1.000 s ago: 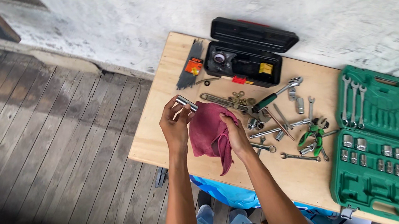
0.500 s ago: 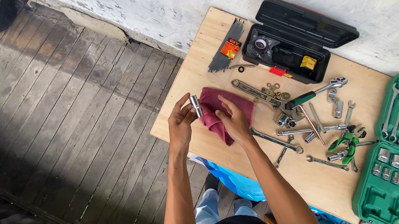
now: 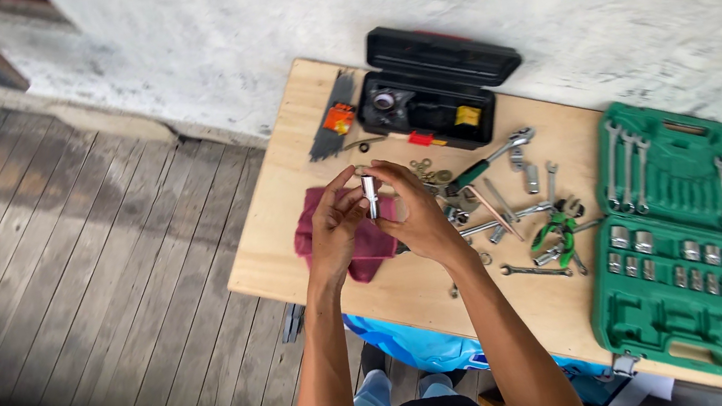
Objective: The person selects various metal sockets and wrenches from a green tool case, wipes them individually with a purple cloth, and places them back into the case or onto the wooden workbench.
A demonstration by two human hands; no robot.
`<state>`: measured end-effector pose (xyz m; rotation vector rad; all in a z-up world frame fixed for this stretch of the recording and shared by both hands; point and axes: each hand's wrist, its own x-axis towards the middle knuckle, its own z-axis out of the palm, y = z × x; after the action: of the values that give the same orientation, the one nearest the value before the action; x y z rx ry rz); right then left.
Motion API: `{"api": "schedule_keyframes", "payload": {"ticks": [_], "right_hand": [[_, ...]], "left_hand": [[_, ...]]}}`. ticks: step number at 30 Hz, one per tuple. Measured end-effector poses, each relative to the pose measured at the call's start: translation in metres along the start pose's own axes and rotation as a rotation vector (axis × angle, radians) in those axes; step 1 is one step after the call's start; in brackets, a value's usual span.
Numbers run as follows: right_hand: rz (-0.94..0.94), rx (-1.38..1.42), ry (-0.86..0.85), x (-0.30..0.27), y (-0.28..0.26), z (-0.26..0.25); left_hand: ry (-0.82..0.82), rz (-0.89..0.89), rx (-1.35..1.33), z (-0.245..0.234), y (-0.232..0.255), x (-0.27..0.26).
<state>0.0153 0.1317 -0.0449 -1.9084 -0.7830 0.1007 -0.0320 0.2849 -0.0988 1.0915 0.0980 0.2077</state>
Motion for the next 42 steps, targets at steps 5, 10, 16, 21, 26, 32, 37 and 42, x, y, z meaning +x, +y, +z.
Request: {"api": "schedule_keyframes", "payload": {"ticks": [5, 10, 16, 21, 26, 32, 37, 42], "right_hand": [[0.043, -0.066, 0.088, -0.022, -0.007, -0.054], [0.062, -0.144, 0.226, -0.038, -0.029, -0.109], [0.118, -0.150, 0.361, -0.069, -0.032, -0.154], [0.108, -0.209, 0.456, -0.099, -0.014, -0.190], [0.204, -0.152, 0.509, -0.137, 0.000, -0.228], [0.188, -0.259, 0.617, -0.185, 0.019, -0.271], [0.274, -0.261, 0.735, -0.231, 0.036, -0.308], [0.324, -0.116, 0.807, -0.282, 0.062, -0.342]], "left_hand": [[-0.109, -0.038, -0.038, 0.057, 0.008, 0.011], [-0.219, 0.000, 0.046, 0.116, 0.016, 0.026], [-0.381, 0.000, 0.051, 0.177, 0.011, 0.034], [-0.463, -0.008, 0.106, 0.226, -0.009, 0.037], [-0.551, -0.091, 0.035, 0.276, -0.034, 0.031], [-0.585, -0.180, 0.011, 0.334, -0.079, 0.019], [-0.648, -0.199, 0.098, 0.388, -0.109, -0.002], [-0.822, -0.343, 0.163, 0.432, -0.135, -0.017]]}}
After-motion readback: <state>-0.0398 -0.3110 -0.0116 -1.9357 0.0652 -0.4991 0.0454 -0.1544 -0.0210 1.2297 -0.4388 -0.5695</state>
